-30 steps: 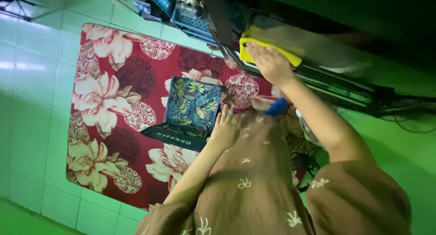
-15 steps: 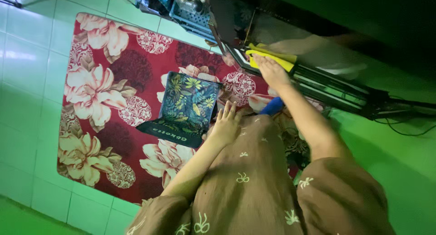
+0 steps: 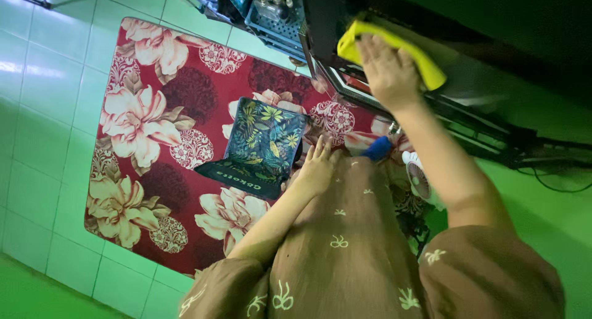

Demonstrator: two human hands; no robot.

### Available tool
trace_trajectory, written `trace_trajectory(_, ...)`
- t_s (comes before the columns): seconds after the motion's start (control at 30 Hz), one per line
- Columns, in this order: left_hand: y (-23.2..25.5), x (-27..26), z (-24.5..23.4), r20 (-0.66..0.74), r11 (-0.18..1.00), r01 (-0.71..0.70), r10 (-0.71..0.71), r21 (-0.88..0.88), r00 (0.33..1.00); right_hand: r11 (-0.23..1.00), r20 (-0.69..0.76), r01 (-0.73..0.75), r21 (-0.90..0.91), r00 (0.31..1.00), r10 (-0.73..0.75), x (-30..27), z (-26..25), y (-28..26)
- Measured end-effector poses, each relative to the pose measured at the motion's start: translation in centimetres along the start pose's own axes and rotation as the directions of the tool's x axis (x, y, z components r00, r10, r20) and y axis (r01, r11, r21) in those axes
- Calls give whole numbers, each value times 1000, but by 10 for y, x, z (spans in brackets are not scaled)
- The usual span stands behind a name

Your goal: The person wipes a television screen and its plastic frame using a cloth by hand while sitting on a floor rug.

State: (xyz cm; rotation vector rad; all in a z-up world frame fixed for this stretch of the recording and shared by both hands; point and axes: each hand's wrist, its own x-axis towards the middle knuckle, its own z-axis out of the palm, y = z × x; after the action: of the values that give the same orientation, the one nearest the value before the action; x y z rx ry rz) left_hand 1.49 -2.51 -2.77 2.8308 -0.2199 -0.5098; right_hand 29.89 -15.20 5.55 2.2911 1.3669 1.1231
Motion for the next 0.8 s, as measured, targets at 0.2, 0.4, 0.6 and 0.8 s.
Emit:
trace_trajectory(0.2,-7,-8,9,-19,995,31,-33,-96,999,988,403,118,98,903,-148,-113,80,-83)
trace_trajectory(0.4,-18,-22,7,43,982,54,-47,-178,998,986,252,144,85,954,-161,-49,12,-18)
trace_trajectory(0.6,-13,-14,6,12,989,49,-48,-140,999,994,-56,-106,40,993,108,-5,-40,30)
trace_trajectory(0.8,-9,-14,3,-38,995,23,-27,-98,999,988,312,92,126,941,-128,-97,55,-54)
